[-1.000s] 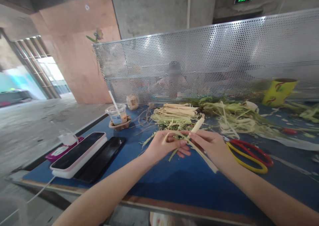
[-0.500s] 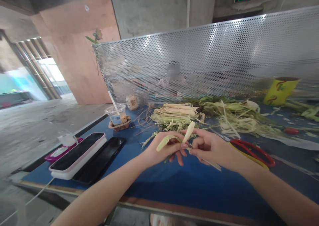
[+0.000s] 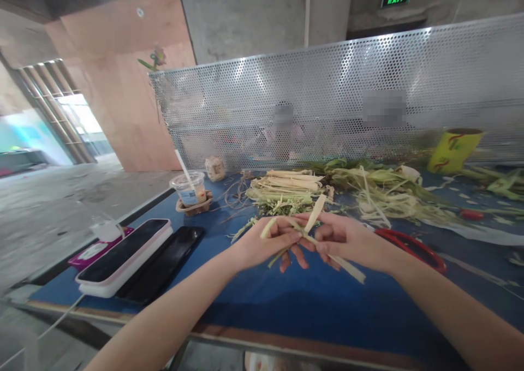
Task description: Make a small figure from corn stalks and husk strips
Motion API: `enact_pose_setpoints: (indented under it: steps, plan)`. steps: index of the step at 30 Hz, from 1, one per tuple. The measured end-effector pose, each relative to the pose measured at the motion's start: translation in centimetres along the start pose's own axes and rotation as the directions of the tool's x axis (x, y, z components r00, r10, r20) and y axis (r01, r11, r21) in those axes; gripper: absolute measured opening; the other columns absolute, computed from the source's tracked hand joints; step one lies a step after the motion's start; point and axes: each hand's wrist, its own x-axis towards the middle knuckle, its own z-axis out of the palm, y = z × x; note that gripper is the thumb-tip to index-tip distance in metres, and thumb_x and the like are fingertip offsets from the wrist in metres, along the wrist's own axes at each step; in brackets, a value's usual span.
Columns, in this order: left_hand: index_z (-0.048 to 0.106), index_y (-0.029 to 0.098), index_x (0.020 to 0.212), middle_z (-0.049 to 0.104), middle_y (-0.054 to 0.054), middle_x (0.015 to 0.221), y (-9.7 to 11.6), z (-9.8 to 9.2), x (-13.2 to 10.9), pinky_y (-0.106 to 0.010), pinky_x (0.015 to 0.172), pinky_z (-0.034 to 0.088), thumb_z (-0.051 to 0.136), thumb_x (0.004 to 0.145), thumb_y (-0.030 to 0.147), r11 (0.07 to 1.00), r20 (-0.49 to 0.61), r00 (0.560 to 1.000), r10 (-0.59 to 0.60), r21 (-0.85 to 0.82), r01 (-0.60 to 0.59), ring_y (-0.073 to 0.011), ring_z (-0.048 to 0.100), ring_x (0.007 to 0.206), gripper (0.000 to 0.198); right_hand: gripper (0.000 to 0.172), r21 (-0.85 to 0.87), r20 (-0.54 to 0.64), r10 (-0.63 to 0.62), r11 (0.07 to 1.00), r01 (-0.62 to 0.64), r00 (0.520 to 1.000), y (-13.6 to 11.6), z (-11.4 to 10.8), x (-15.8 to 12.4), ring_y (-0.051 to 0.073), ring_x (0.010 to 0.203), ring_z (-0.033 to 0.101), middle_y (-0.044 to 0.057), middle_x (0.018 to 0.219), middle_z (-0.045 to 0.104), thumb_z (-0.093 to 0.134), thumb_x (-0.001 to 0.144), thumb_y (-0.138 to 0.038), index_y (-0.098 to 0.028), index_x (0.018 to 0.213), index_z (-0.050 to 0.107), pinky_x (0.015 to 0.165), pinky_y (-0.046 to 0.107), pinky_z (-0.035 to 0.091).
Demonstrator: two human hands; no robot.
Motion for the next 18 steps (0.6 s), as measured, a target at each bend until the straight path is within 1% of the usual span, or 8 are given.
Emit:
enact_pose_setpoints:
  steps: [4,10,12,13,15,16,17,18]
  plan:
    - [0.048,0.013,0.111,0.069,-0.012,0.083,-0.11,-0.01,0.12,-0.019,0.038,0.047,0.053,0.08,0.025,0.996,0.008,1.0,0.013,-0.087,-0.012,-0.0172,0.065,0.06,0.034,0.049,-0.006,-0.066,-0.062,0.998,0.062,0.996,0.3,0.15,0.44,0.008,0.049,0.054,-0.003,0.063,0.056,0.054,0.079,-0.032,-0.019,0.125,0.041,0.046,0.02,0.044]
    - [0.059,0.01,0.097,0.067,-0.016,0.091,-0.03,0.07,-0.01,-0.021,0.045,0.05,0.056,0.078,0.027,0.997,0.031,0.999,-0.006,-0.073,0.009,-0.022,0.066,0.074,0.026,0.038,-0.143,-0.164,-0.052,0.989,0.029,0.985,0.85,0.42,0.74,0.008,0.045,0.051,-0.002,0.062,0.057,0.054,0.078,-0.034,-0.017,0.112,0.051,0.044,0.021,0.043]
    - [0.059,0.011,0.097,0.068,-0.014,0.09,-0.09,0.1,0.0,-0.024,0.05,0.052,0.061,0.074,0.024,0.995,-0.016,1.0,-0.013,-0.096,0.011,-0.023,0.066,0.077,0.026,0.036,-0.26,-0.236,-0.139,0.963,0.075,0.962,1.0,0.42,0.67,0.01,0.049,0.054,0.0,0.067,0.059,0.052,0.08,-0.034,-0.018,0.111,0.049,0.047,0.023,0.045]
    - [0.059,0.011,0.095,0.068,-0.013,0.088,-0.17,0.12,0.03,-0.026,0.055,0.053,0.063,0.072,0.023,0.992,-0.052,0.998,-0.02,-0.127,0.013,-0.0231,0.066,0.078,0.026,0.036,-0.373,-0.31,-0.247,0.92,0.121,0.918,1.04,0.43,0.57,0.011,0.053,0.055,0.002,0.072,0.06,0.053,0.079,-0.033,-0.019,0.112,0.048,0.05,0.025,0.047]
    - [0.06,0.011,0.089,0.069,-0.01,0.084,-0.36,0.16,0.15,-0.03,0.068,0.053,0.067,0.069,0.023,0.979,-0.141,0.989,-0.04,-0.204,0.01,-0.0221,0.066,0.081,0.024,0.037,-0.701,-0.372,-0.573,0.689,0.184,0.73,0.98,0.48,0.27,0.015,0.068,0.056,0.005,0.083,0.059,0.057,0.077,-0.028,-0.021,0.113,0.048,0.063,0.031,0.048]
    - [0.06,0.012,0.087,0.07,-0.008,0.082,-0.45,0.19,0.23,-0.031,0.073,0.052,0.068,0.068,0.023,0.972,-0.19,0.981,-0.044,-0.234,-0.001,-0.021,0.066,0.081,0.023,0.037,-0.847,-0.299,-0.727,0.5,0.178,0.618,0.9,0.57,0.1,0.016,0.074,0.055,0.005,0.086,0.057,0.058,0.075,-0.024,-0.023,0.111,0.05,0.069,0.034,0.047]
    - [0.059,0.012,0.085,0.07,-0.007,0.079,-0.53,0.21,0.29,-0.031,0.076,0.051,0.069,0.067,0.023,0.967,-0.234,0.971,-0.042,-0.254,-0.019,-0.0197,0.066,0.08,0.023,0.037,-0.942,-0.17,-0.826,0.297,0.158,0.537,0.8,0.72,-0.06,0.017,0.079,0.053,0.005,0.088,0.055,0.06,0.074,-0.019,-0.025,0.109,0.052,0.073,0.036,0.045]
    - [0.059,0.013,0.084,0.07,-0.005,0.076,-0.59,0.25,0.35,-0.03,0.076,0.051,0.069,0.066,0.024,0.964,-0.268,0.963,-0.039,-0.265,-0.035,-0.0185,0.066,0.077,0.023,0.036,-0.983,-0.02,-0.865,0.107,0.147,0.501,0.71,0.92,-0.18,0.018,0.081,0.052,0.005,0.088,0.055,0.06,0.073,-0.015,-0.028,0.106,0.055,0.076,0.037,0.043]
